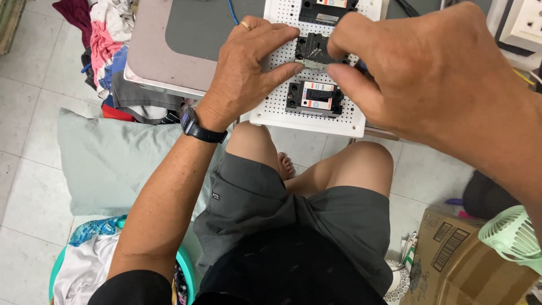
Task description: A person is using a screwdriver to wire or secure connections on multiple circuit breakers mounted on a perforated board.
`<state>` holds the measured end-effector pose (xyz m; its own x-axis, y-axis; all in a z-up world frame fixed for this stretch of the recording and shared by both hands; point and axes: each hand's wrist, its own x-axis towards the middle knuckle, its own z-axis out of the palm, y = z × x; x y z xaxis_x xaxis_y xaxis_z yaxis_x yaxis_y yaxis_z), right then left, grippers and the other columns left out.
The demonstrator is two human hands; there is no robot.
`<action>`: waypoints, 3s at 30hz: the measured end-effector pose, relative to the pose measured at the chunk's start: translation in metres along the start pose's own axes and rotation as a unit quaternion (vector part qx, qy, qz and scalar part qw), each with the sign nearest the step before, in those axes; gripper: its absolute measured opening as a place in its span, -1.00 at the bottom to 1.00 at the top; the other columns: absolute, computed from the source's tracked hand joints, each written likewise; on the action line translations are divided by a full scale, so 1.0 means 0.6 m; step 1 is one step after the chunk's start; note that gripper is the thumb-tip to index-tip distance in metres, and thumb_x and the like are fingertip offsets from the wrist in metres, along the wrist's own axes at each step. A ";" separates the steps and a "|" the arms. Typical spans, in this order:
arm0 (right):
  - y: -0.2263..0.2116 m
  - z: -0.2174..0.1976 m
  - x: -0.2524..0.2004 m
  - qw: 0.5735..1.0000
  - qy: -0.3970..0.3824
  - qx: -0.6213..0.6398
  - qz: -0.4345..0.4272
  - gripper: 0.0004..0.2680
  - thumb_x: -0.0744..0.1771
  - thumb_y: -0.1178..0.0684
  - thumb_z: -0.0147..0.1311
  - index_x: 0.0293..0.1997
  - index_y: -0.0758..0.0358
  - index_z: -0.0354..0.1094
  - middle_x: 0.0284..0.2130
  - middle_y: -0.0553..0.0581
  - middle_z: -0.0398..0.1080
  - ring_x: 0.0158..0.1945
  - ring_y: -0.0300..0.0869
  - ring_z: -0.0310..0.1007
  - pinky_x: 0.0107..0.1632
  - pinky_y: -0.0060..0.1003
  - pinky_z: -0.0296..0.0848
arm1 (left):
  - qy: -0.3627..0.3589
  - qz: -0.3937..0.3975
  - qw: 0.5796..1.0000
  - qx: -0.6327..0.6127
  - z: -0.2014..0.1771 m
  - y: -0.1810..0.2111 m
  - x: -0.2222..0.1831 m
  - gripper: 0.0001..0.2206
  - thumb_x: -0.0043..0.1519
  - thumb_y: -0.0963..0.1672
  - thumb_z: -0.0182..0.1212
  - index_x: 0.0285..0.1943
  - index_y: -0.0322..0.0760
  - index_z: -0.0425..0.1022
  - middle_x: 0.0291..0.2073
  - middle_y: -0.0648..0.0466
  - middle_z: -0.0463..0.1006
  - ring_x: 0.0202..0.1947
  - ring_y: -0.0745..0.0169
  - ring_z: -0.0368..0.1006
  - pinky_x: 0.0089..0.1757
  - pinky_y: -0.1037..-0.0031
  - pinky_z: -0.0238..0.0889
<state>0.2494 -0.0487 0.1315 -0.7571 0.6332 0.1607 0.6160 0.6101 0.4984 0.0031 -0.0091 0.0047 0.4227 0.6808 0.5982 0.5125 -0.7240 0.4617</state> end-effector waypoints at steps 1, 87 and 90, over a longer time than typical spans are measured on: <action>0.000 -0.008 0.002 1.000 -0.001 0.000 0.000 -0.80 0.55 -0.30 0.11 -0.05 -0.15 0.29 -0.71 -0.25 0.13 -0.65 -0.37 0.18 -0.50 -0.43 0.04 | 0.000 0.000 1.000 -0.001 0.001 0.000 0.000 -0.64 0.28 -0.07 0.36 0.15 -0.33 0.42 -0.01 -0.03 0.53 -0.08 0.02 0.29 -0.05 0.18 0.26; -0.032 -0.043 -0.021 0.960 -0.043 0.250 0.121 -0.79 0.35 0.11 0.09 0.12 0.11 0.32 -0.59 0.01 0.31 -0.48 -0.02 0.38 -0.43 -0.05 0.31 | -0.018 0.011 1.000 0.004 0.001 -0.007 -0.003 -0.61 0.30 -0.06 0.39 0.22 -0.24 0.38 0.04 0.02 0.49 -0.05 0.01 0.27 -0.02 0.18 0.19; -0.027 -0.016 -0.037 0.959 -0.001 0.236 0.155 -0.84 0.50 -0.09 0.30 -0.03 0.10 0.43 -0.64 -0.02 0.26 -0.52 -0.03 0.29 -0.40 -0.10 0.25 | -0.013 0.008 1.000 -0.003 0.002 -0.007 -0.003 -0.63 0.30 -0.05 0.37 0.20 -0.24 0.40 0.04 0.02 0.50 -0.04 0.04 0.29 0.01 0.18 0.16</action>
<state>0.2540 -0.0769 0.1281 -0.5222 0.8193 0.2365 0.8414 0.5402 -0.0135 0.0010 -0.0072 0.0009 0.4508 0.6716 0.5880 0.5013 -0.7355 0.4558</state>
